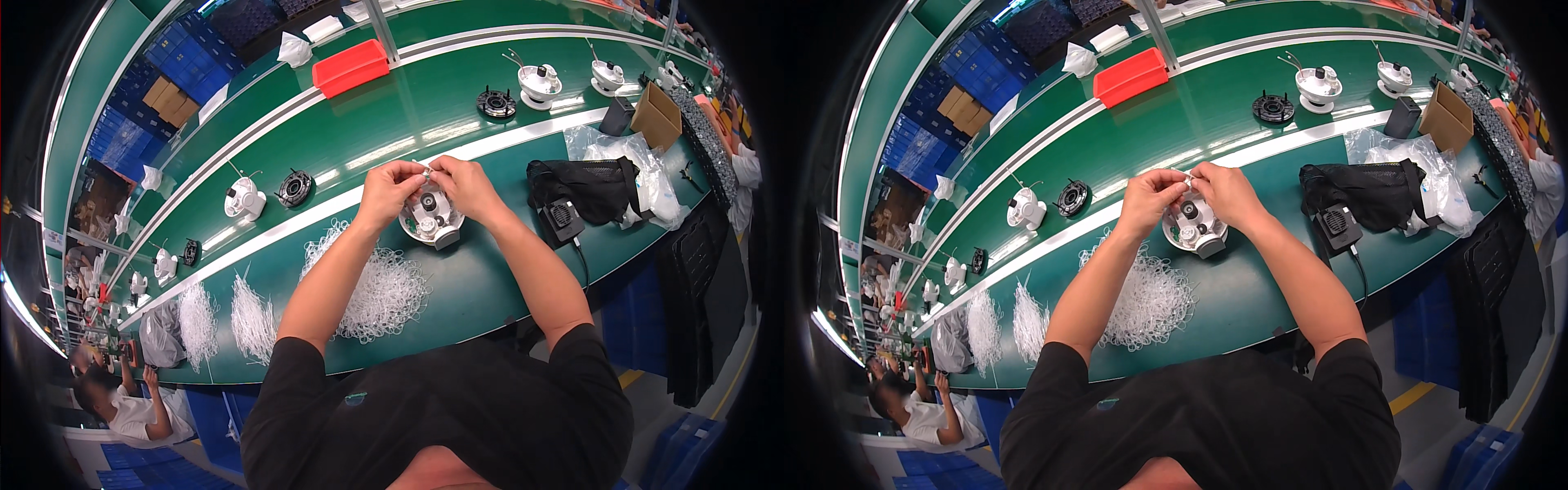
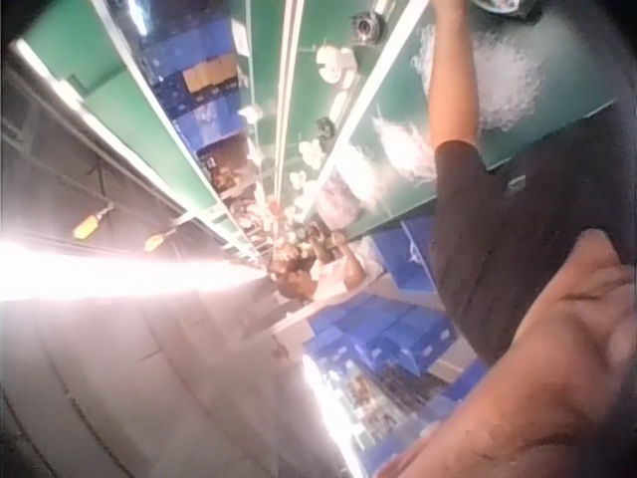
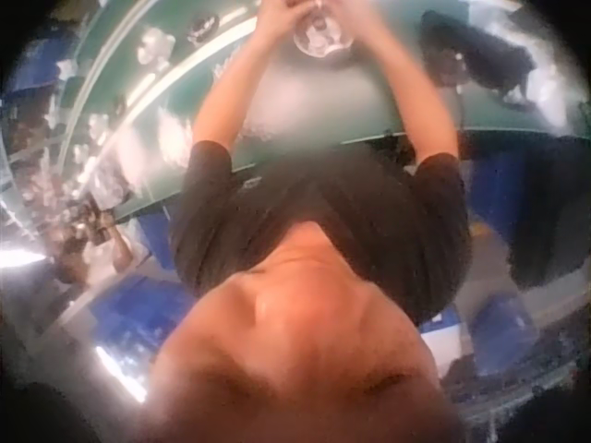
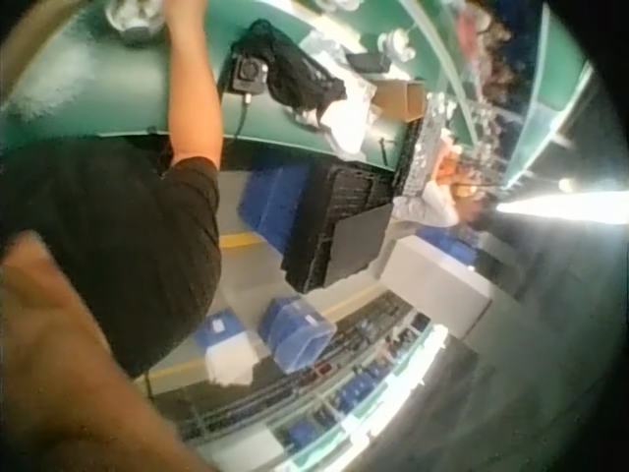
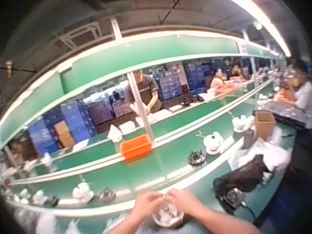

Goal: The person assembles small white electronic components on a green workbench. They repeatedly pick up white zip ties, thread them through the center of the devices, and secure them by hand. The person handles the components one at a time, placing the finished units back on the table.

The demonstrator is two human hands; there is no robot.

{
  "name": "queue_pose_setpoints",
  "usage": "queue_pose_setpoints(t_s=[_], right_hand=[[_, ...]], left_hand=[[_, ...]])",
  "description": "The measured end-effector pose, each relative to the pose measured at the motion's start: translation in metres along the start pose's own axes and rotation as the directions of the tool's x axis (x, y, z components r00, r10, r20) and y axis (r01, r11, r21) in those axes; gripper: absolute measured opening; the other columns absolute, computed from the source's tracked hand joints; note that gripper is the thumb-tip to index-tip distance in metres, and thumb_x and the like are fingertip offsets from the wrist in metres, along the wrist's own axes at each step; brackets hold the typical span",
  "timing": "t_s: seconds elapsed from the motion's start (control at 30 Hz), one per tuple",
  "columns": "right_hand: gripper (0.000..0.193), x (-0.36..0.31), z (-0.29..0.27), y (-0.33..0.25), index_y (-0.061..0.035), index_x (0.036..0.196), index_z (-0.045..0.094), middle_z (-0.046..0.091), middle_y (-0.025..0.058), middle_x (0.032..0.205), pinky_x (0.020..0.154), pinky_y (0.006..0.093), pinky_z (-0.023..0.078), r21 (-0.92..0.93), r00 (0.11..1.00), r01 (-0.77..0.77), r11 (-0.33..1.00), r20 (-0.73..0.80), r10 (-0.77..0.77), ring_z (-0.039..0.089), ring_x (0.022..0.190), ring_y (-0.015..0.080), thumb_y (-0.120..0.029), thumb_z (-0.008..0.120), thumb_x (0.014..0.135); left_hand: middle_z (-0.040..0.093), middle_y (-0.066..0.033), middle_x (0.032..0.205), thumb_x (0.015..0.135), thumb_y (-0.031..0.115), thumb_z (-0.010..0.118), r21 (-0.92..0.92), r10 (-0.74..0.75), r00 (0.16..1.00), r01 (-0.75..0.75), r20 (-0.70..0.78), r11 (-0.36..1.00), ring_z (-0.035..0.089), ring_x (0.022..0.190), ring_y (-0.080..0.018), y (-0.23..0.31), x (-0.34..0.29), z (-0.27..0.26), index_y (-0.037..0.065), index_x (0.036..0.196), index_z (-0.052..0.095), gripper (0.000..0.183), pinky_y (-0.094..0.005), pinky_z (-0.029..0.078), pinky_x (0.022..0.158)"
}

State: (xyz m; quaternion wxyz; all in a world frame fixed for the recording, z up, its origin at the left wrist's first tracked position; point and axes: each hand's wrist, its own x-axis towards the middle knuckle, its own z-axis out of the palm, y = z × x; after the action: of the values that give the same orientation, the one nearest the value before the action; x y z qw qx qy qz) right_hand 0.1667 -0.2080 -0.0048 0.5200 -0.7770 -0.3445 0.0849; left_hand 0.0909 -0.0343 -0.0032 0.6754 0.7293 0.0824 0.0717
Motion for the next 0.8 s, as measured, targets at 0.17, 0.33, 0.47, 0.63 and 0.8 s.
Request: queue_pose_setpoints(t_s=[0.17, 0.33, 0.47, 0.63, 0.8], right_hand=[[0.025, -0.003, -0.005, 0.001, 0.0047, 0.115, 0.061, 0.072, 0.0174, 0.093, 0.076, 0.0374, 0.055, 0.157, 0.999, 0.041, 0.987, 0.015, -0.044, 0.072, 0.086, 0.0279, -0.009, 0.062, 0.094], [0.027, -0.004, -0.003, 0.004, 0.003, 0.115, 0.063, 0.072, 0.0156, 0.092, 0.076, 0.0355, 0.054, 0.153, 0.998, 0.044, 0.987, 0.028, -0.049, 0.07, 0.084, 0.0249, -0.011, 0.065, 0.093], [0.022, -0.003, 0.002, 0.008, 0.003, 0.105, 0.067, 0.071, 0.0135, 0.085, 0.071, 0.033, 0.052, 0.135, 0.999, 0.018, 0.991, -0.037, -0.014, 0.068, 0.079, 0.0203, -0.015, 0.067, 0.092], [0.018, 0.007, 0.009, 0.031, -0.0018, 0.097, 0.067, 0.067, 0.0022, 0.082, 0.065, 0.0281, 0.046, 0.519, 0.96, -0.193, 0.833, -0.077, 0.27, 0.055, 0.07, 0.0102, -0.019, 0.063, 0.097], [0.02, 0.006, 0.003, 0.044, -0.0065, 0.102, 0.065, 0.068, 0.0017, 0.09, 0.073, 0.0287, 0.045, 0.737, 0.905, -0.347, 0.58, 0.101, 0.414, 0.055, 0.078, 0.0099, -0.025, 0.055, 0.101]], left_hand=[[0.069, -0.0038, 0.079, 0.09, 0.005, 0.072, 0.049, -0.049, 0.999, 0.048, 0.022, 0.998, 0.059, 0.061, -0.0072, -0.001, 0.001, -0.001, -0.003, 0.099, 0.07, 0.012, -0.0212, 0.048, 0.055], [0.069, -0.0019, 0.076, 0.09, 0.01, 0.073, 0.32, 0.008, 1.0, 0.001, -0.028, 0.947, 0.057, 0.06, -0.0055, 0.005, -0.004, 0.008, -0.001, 0.092, 0.072, 0.011, -0.0227, 0.046, 0.053], [0.069, -0.0044, 0.076, 0.088, 0.011, 0.074, 0.549, 0.155, 0.988, -0.132, 0.004, 0.825, 0.059, 0.061, -0.0088, 0.001, -0.005, 0.006, 0.001, 0.09, 0.073, 0.01, -0.0274, 0.047, 0.055], [0.066, -0.01, 0.084, 0.083, 0.008, 0.072, 0.692, 0.335, 0.927, -0.353, 0.168, 0.63, 0.065, 0.076, -0.0255, -0.007, -0.004, 0.004, 0.005, 0.089, 0.073, 0.007, -0.036, 0.05, 0.069], [0.064, -0.0114, 0.086, 0.081, 0.004, 0.067, 0.793, 0.291, 0.934, -0.335, 0.207, 0.509, 0.064, 0.084, -0.0319, 0.001, -0.003, 0.009, 0.005, 0.087, 0.072, 0.008, -0.0403, 0.05, 0.074]])
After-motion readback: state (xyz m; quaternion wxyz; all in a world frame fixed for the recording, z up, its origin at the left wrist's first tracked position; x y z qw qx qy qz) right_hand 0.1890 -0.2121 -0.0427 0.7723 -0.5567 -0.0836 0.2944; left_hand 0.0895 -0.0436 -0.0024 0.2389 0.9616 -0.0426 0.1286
